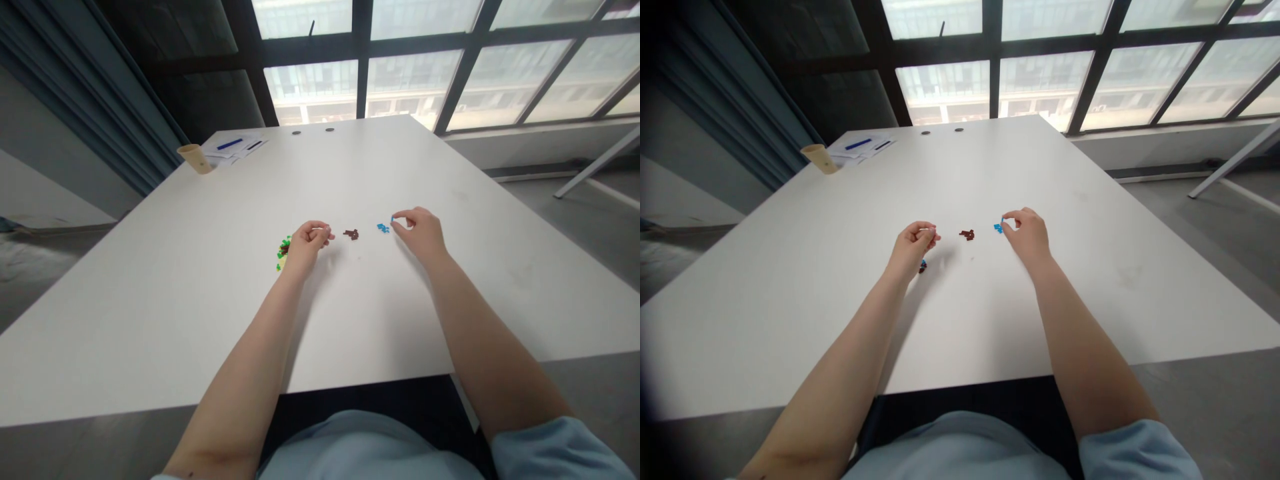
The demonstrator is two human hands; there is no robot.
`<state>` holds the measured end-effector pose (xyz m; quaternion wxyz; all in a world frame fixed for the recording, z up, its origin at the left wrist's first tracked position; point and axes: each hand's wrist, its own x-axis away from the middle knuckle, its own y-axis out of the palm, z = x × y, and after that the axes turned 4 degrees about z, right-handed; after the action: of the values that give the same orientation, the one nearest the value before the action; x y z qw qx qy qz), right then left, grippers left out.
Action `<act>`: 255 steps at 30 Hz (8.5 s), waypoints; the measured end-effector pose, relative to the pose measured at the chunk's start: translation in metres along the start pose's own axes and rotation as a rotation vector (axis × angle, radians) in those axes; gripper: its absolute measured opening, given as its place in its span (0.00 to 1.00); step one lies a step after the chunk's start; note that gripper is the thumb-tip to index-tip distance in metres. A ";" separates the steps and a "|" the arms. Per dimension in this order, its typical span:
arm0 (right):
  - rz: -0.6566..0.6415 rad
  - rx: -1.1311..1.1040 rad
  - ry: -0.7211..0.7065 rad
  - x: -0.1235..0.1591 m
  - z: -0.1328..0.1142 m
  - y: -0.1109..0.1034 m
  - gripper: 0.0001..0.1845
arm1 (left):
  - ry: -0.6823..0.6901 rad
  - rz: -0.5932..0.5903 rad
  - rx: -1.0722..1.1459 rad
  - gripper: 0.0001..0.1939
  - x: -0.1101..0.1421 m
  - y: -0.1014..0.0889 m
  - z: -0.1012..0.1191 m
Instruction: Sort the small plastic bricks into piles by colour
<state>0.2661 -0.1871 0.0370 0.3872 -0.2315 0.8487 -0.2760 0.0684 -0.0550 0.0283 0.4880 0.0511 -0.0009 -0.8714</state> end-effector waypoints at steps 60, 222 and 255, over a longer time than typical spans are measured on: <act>-0.292 0.020 0.030 0.013 -0.011 0.027 0.15 | 0.174 0.006 -1.331 0.13 -0.017 -0.036 -0.018; -0.036 -0.450 -0.492 0.030 -0.051 0.017 0.06 | 0.510 -0.246 -0.602 0.14 0.025 -0.005 0.035; -0.318 0.304 0.006 0.016 -0.015 0.063 0.09 | -0.033 0.271 -0.993 0.13 -0.012 -0.059 0.009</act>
<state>0.2332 -0.1456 -0.0044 0.3669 -0.3006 0.7513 -0.4588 0.0238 -0.0147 0.0352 0.5617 -0.2011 0.3989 -0.6964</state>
